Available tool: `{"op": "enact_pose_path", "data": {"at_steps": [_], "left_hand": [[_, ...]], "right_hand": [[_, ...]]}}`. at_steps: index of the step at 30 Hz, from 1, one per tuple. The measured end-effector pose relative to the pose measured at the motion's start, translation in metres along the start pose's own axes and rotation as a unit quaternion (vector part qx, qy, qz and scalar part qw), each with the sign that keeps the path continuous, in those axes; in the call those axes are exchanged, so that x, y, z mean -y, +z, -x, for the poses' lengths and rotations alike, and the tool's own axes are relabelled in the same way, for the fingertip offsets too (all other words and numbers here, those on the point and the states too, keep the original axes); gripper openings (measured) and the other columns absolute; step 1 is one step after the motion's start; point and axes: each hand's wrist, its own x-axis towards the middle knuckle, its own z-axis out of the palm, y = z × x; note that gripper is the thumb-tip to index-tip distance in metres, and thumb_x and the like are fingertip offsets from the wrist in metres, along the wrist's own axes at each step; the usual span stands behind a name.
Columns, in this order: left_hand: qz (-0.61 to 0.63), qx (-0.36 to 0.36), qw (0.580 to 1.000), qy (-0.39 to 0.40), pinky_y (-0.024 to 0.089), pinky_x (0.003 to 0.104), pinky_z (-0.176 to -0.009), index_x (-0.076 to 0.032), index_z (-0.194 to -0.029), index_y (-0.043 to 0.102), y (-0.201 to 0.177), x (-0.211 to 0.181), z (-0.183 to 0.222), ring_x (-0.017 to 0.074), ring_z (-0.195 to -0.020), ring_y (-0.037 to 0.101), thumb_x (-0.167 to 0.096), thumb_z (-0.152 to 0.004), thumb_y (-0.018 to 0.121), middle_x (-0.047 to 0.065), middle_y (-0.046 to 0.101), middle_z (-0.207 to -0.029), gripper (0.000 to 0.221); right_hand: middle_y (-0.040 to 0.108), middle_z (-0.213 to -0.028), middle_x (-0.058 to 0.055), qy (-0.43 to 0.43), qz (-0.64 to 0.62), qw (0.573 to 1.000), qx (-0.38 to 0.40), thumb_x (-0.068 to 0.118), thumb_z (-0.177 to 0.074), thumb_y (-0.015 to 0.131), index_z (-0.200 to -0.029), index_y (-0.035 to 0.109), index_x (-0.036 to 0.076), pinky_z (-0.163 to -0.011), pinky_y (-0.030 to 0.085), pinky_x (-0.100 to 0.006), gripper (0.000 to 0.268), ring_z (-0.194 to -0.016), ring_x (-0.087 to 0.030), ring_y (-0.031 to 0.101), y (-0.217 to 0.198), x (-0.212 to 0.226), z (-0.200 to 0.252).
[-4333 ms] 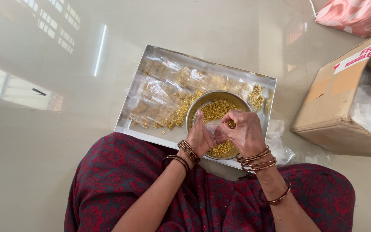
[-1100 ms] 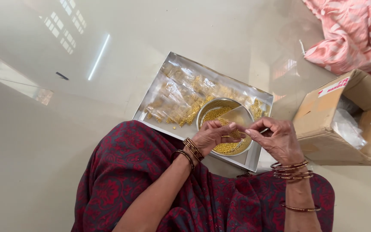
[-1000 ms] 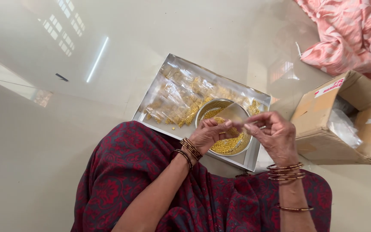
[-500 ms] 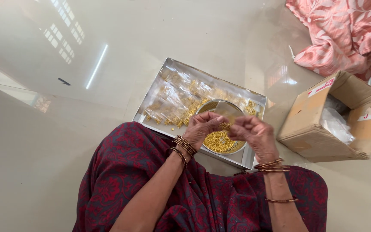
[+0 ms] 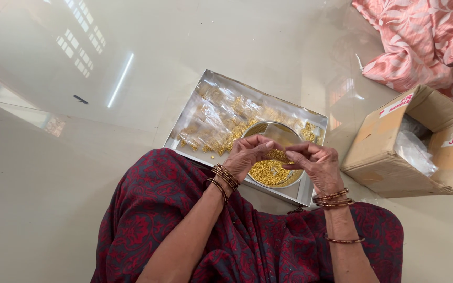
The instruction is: The person fills small plastic sachets with beads and places them in a tray.
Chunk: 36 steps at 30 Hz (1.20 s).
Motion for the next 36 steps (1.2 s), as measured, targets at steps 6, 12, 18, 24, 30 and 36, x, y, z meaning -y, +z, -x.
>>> {"op": "enact_pose_path", "data": {"at_steps": [6, 12, 18, 24, 30, 36], "left_hand": [[-0.205, -0.004, 0.979, 0.012, 0.062, 0.029, -0.074, -0.007, -0.099, 0.076, -0.021, -0.005, -0.005, 0.0131, -0.083, 0.072, -0.015, -0.089, 0.081, 0.008, 0.078, -0.094, 0.014], [-0.585, -0.150, 0.796, 0.036, 0.062, 0.024, -0.059, -0.015, -0.087, 0.078, -0.069, -0.043, 0.003, 0.0074, -0.064, 0.071, -0.016, -0.083, 0.079, -0.001, 0.077, -0.080, 0.005], [-0.602, -0.371, 0.706, 0.046, 0.055, 0.034, -0.061, -0.008, -0.071, 0.074, -0.112, -0.079, 0.023, 0.0145, -0.060, 0.067, -0.018, -0.074, 0.079, 0.004, 0.073, -0.066, 0.011], [-0.642, -0.328, 0.688, 0.084, 0.056, 0.035, -0.066, -0.008, -0.073, 0.074, -0.131, -0.043, 0.009, 0.0170, -0.063, 0.070, -0.016, -0.075, 0.074, 0.005, 0.074, -0.070, 0.008], [-0.641, -0.333, 0.691, 0.038, 0.057, 0.038, -0.069, -0.010, -0.072, 0.074, -0.128, -0.026, 0.002, 0.0213, -0.067, 0.071, -0.015, -0.070, 0.076, 0.006, 0.074, -0.070, 0.006], [-0.650, -0.308, 0.693, 0.053, 0.057, 0.037, -0.071, -0.010, -0.071, 0.074, -0.131, -0.006, -0.008, 0.0207, -0.067, 0.072, -0.011, -0.070, 0.070, 0.005, 0.074, -0.069, 0.004]], "right_hand": [[0.079, -0.091, -0.011, 0.031, 0.148, 0.988, 0.015, 0.004, -0.086, 0.076, -0.102, 0.078, 0.000, -0.073, 0.068, -0.031, 0.016, -0.079, -0.017, 0.078, 0.001, -0.008, -0.002], [0.079, -0.096, -0.010, -0.093, 0.258, 0.961, 0.047, 0.019, -0.087, 0.076, -0.110, 0.075, 0.005, -0.072, 0.066, -0.027, 0.026, -0.082, -0.014, 0.077, 0.003, -0.045, -0.007], [0.077, -0.095, -0.014, -0.042, 0.581, 0.792, -0.183, 0.046, -0.094, 0.074, -0.108, 0.075, 0.003, -0.057, 0.062, -0.032, 0.045, -0.071, -0.019, 0.074, -0.052, -0.113, -0.008], [0.078, -0.078, -0.010, 0.014, 0.522, 0.845, -0.114, 0.046, -0.082, 0.081, -0.101, 0.076, 0.006, -0.061, 0.062, -0.034, 0.044, -0.064, -0.019, 0.074, -0.048, -0.140, -0.017], [0.078, -0.083, -0.007, -0.012, 0.547, 0.815, -0.193, 0.020, -0.092, 0.076, -0.099, 0.075, 0.012, -0.066, 0.061, -0.029, 0.011, -0.072, -0.015, 0.073, -0.041, -0.145, -0.016], [0.071, -0.097, 0.002, -0.121, 0.445, 0.854, -0.243, 0.013, -0.072, 0.093, -0.093, 0.066, 0.011, -0.071, 0.059, -0.025, 0.034, -0.079, -0.009, 0.068, -0.037, -0.141, -0.014]]}}
